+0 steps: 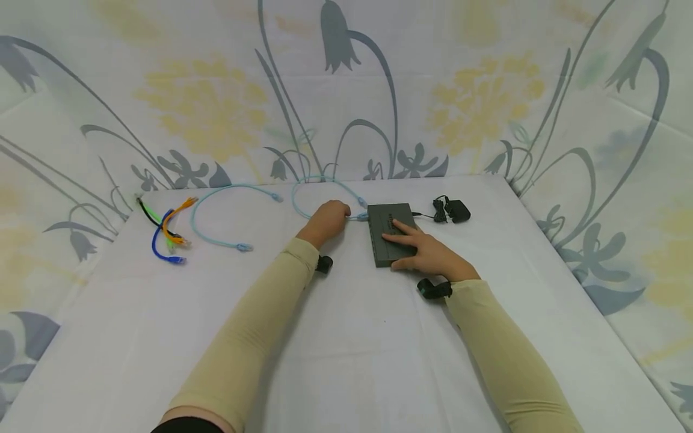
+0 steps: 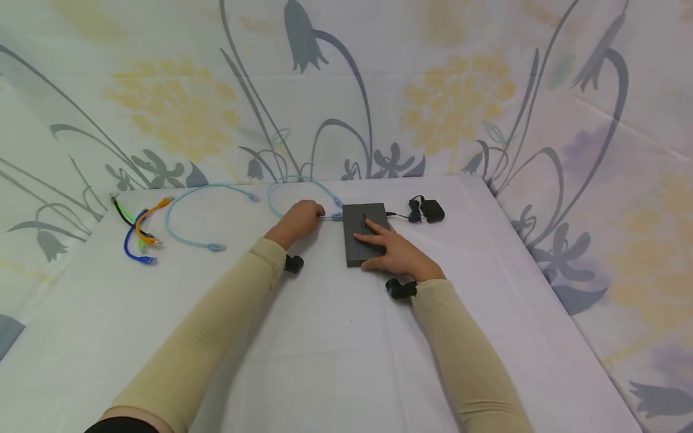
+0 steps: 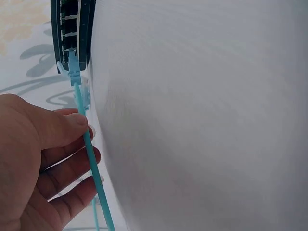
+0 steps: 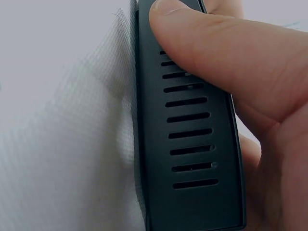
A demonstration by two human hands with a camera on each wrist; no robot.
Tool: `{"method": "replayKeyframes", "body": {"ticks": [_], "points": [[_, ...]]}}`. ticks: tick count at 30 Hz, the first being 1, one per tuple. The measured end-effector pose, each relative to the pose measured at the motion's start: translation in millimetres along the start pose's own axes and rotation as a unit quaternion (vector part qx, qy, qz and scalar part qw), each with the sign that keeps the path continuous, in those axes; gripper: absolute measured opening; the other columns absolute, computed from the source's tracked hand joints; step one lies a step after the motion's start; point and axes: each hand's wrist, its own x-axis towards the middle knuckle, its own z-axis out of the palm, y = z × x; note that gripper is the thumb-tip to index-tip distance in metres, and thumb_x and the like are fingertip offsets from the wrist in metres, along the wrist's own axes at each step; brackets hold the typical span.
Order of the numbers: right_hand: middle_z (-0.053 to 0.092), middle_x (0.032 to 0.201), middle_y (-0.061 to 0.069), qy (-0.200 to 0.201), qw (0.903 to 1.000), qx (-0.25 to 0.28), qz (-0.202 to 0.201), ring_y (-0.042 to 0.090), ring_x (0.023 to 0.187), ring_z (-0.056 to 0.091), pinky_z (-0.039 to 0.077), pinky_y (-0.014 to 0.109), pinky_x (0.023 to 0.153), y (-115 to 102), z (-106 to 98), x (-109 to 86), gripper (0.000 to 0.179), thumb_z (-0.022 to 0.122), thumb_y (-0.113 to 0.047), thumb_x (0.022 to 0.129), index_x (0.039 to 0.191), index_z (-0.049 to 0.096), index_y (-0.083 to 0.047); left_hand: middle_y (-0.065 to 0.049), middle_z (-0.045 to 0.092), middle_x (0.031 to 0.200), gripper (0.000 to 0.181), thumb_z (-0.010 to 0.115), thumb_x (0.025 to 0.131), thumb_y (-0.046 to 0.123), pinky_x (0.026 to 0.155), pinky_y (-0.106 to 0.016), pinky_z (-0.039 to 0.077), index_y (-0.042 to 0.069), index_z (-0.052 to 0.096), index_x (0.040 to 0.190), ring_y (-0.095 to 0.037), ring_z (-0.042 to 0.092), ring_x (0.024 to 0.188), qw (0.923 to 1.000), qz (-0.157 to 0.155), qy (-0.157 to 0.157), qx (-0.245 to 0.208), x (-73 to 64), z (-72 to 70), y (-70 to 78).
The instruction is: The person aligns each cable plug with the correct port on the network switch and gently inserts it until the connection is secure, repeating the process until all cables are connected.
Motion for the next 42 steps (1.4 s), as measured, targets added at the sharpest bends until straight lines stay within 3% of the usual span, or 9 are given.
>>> {"method": "replayKeyframes", "body": {"ticks": [13, 23, 34, 42], "points": [[0.005, 0.164, -0.008, -0.003, 1.0, 0.007, 0.003, 0.036, 0.151, 0.003, 0.018, 0.066, 0.114, -1, 0, -0.9, 0.072, 0.071, -0.05, 0.083, 0.147, 0.039, -0.039, -0.014, 0.065, 0.122, 0.031, 0.044, 0.101, 0.008, 0.102, -0.038, 0.048, 0.003, 0.066, 0.123, -0.028, 0.06, 0.117, 0.9989, 0.007, 0.031, 0.035, -18.5, -2.9, -6.0], [0.005, 0.165, -0.004, 0.0, 1.0, 0.001, -0.002, 0.04, 0.15, 0.003, 0.017, 0.067, 0.113, -1, -3, -3.7, 0.074, 0.073, -0.048, 0.083, 0.147, 0.039, -0.036, -0.015, 0.066, 0.117, 0.028, 0.049, 0.1, 0.01, 0.102, -0.04, 0.048, 0.003, 0.066, 0.122, -0.03, 0.06, 0.115, 0.9984, 0.009, 0.05, 0.025, -29.4, -1.3, -18.0], [0.005, 0.165, -0.004, 0.0, 1.0, -0.001, -0.006, 0.04, 0.15, 0.004, 0.017, 0.067, 0.113, -2, -1, -2.1, 0.074, 0.072, -0.048, 0.083, 0.148, 0.038, -0.035, -0.014, 0.067, 0.115, 0.026, 0.055, 0.098, 0.011, 0.099, -0.042, 0.049, 0.004, 0.067, 0.12, -0.03, 0.061, 0.113, 0.9979, -0.004, 0.064, 0.0, -54.3, -8.8, -30.2], [0.005, 0.165, -0.007, 0.0, 1.0, 0.0, -0.009, 0.038, 0.151, 0.004, 0.018, 0.066, 0.114, -2, 1, -0.1, 0.073, 0.071, -0.049, 0.083, 0.148, 0.039, -0.036, -0.013, 0.066, 0.116, 0.028, 0.057, 0.098, 0.014, 0.097, -0.043, 0.05, 0.005, 0.066, 0.122, -0.03, 0.061, 0.112, 0.998, -0.015, 0.059, 0.015, -71.4, -13.6, -40.8]]}}
